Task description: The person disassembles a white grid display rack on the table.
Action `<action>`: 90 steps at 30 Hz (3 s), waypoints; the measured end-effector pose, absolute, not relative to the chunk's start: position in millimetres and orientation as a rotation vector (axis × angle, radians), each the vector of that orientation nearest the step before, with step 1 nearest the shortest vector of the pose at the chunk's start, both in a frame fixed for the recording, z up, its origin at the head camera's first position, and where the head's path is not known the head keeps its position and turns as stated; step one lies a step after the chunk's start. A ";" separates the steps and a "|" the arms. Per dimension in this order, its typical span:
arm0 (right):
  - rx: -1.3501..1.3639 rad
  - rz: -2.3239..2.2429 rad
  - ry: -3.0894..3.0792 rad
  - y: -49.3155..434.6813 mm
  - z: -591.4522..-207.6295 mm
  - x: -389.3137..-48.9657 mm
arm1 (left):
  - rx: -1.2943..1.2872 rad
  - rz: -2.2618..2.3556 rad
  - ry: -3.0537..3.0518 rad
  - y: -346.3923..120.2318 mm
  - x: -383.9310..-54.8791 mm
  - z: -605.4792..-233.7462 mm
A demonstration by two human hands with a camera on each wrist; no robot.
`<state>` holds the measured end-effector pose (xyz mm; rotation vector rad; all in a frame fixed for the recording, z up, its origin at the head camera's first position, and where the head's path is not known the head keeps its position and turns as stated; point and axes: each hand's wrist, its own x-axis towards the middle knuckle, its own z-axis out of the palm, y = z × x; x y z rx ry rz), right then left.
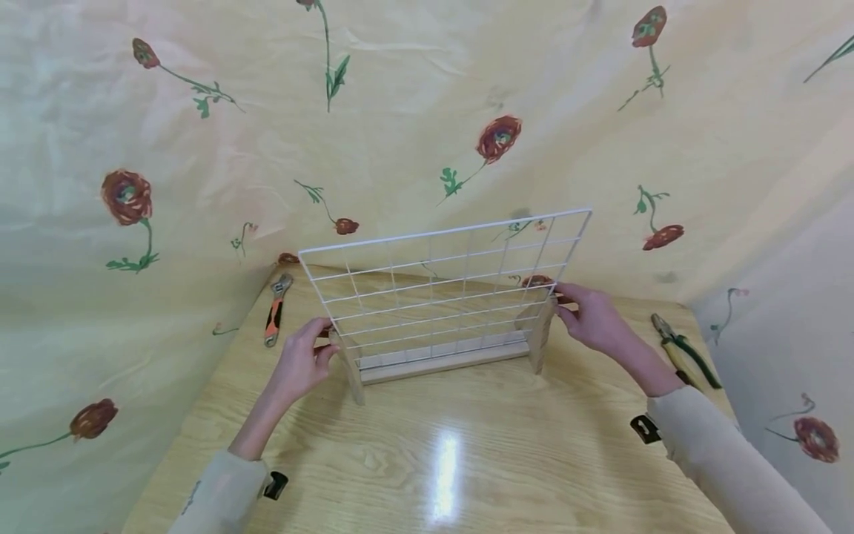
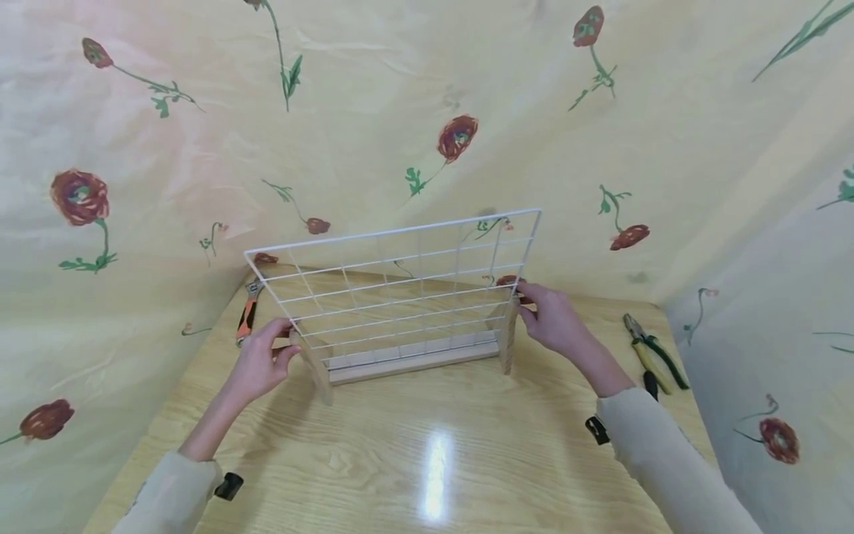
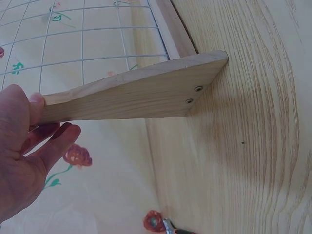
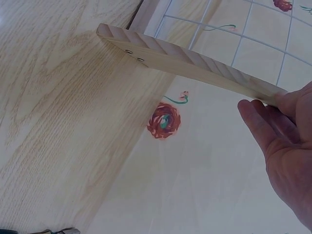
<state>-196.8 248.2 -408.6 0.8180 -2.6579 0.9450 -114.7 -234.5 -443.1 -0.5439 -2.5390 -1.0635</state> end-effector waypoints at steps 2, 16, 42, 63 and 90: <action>0.827 0.937 -2.650 247.8 -408.9 -197.6 | -0.543 -1.063 -2.539 -234.4 -114.4 -442.3; 0.840 1.011 -2.657 246.3 -414.6 -199.1 | -0.535 -1.042 -2.563 -235.5 -106.2 -441.3; 0.862 1.044 -2.634 248.2 -412.9 -201.8 | -0.541 -1.035 -2.533 -232.7 -112.2 -442.3; 0.747 1.068 -2.536 237.1 -416.5 -195.6 | -0.508 -1.065 -2.512 -232.4 -108.4 -447.5; 0.436 0.432 -2.091 56.6 -448.3 -172.8 | -0.446 -1.153 -2.564 -234.6 -108.2 -463.7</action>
